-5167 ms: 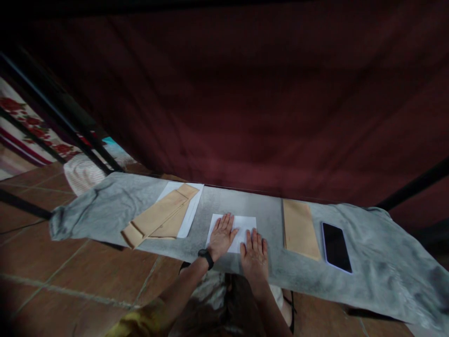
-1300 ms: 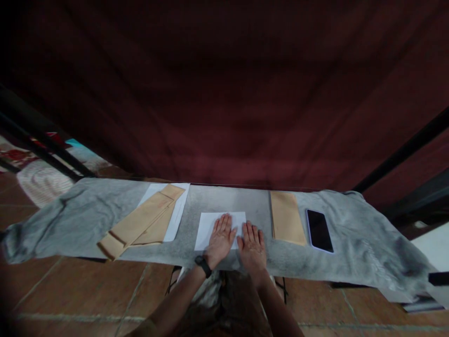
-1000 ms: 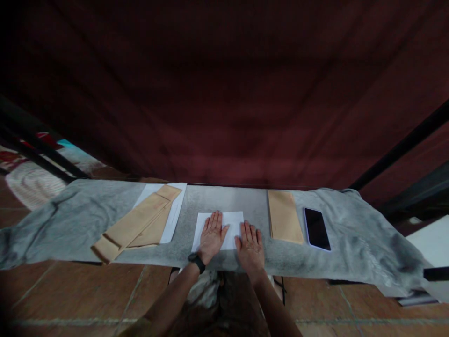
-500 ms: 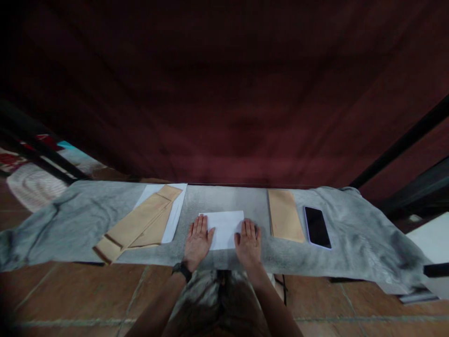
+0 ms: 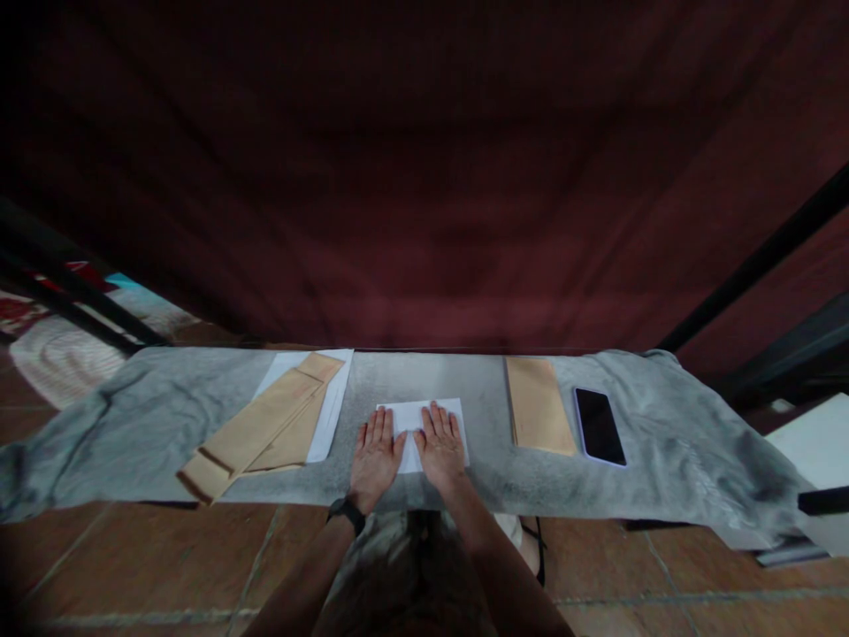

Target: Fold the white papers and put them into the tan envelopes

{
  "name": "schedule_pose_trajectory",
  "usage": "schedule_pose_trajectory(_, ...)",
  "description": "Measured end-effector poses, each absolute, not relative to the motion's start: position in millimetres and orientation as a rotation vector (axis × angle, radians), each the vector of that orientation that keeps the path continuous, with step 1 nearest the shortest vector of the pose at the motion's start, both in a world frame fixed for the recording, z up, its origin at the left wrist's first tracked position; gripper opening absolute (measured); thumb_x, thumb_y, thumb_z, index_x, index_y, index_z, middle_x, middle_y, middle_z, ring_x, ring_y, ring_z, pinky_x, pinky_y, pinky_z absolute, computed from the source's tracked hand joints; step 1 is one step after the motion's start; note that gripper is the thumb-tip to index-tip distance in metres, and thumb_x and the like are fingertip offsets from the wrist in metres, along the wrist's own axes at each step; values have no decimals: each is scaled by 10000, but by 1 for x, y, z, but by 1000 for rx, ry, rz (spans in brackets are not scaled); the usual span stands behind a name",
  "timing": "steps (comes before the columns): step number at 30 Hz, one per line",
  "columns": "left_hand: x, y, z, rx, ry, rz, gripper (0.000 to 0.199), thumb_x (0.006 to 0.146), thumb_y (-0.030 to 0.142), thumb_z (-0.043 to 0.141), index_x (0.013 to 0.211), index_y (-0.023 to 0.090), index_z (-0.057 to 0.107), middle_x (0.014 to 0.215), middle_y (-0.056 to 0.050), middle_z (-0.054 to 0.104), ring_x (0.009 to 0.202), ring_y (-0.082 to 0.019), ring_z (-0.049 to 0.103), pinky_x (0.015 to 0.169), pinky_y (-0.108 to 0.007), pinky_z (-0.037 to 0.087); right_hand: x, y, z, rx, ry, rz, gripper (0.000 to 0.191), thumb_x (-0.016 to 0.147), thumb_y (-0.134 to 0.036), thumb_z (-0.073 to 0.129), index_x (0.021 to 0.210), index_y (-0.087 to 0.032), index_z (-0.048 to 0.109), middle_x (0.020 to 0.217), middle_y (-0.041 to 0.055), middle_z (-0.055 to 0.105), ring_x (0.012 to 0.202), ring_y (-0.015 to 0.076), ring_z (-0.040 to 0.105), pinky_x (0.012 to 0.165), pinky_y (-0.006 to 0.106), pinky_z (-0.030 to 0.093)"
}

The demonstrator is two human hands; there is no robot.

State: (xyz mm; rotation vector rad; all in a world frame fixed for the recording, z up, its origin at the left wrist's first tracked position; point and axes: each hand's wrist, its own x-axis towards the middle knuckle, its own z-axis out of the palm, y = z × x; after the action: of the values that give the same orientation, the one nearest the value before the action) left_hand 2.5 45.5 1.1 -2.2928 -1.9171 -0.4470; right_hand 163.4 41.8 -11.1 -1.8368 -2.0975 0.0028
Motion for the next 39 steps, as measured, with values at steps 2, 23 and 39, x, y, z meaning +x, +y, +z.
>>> schedule_pose_trajectory(2,2,45,1,-2291,-1908,-447,644,1051,453,262,1526,41,398,1571,-204,424,1492,-301,355,1210,-501,311,169,40,-12,-1879,-2075,-28,532,1060,-389,371,1537,-161,422,1604,112,387,1474,258,375,1218,458,239)
schedule_pose_trajectory(23,3,42,17,-2382,-1973,-274,770,997,637,327,1590,146,305,1651,-188,262,1523,-337,275,1227,-507,228,233,-16,-20,-1898,-1916,-365,568,1062,-370,354,1566,-107,349,1524,165,504,1396,315,462,1150,501,325)
schedule_pose_trajectory(39,7,32,13,-2274,-2021,-446,627,1016,473,383,1528,114,426,1579,-187,416,1492,-323,351,1214,-534,287,202,-60,-4,-1757,-2187,-157,527,1037,-304,415,1552,-195,382,1590,110,425,1453,245,408,1197,501,290)
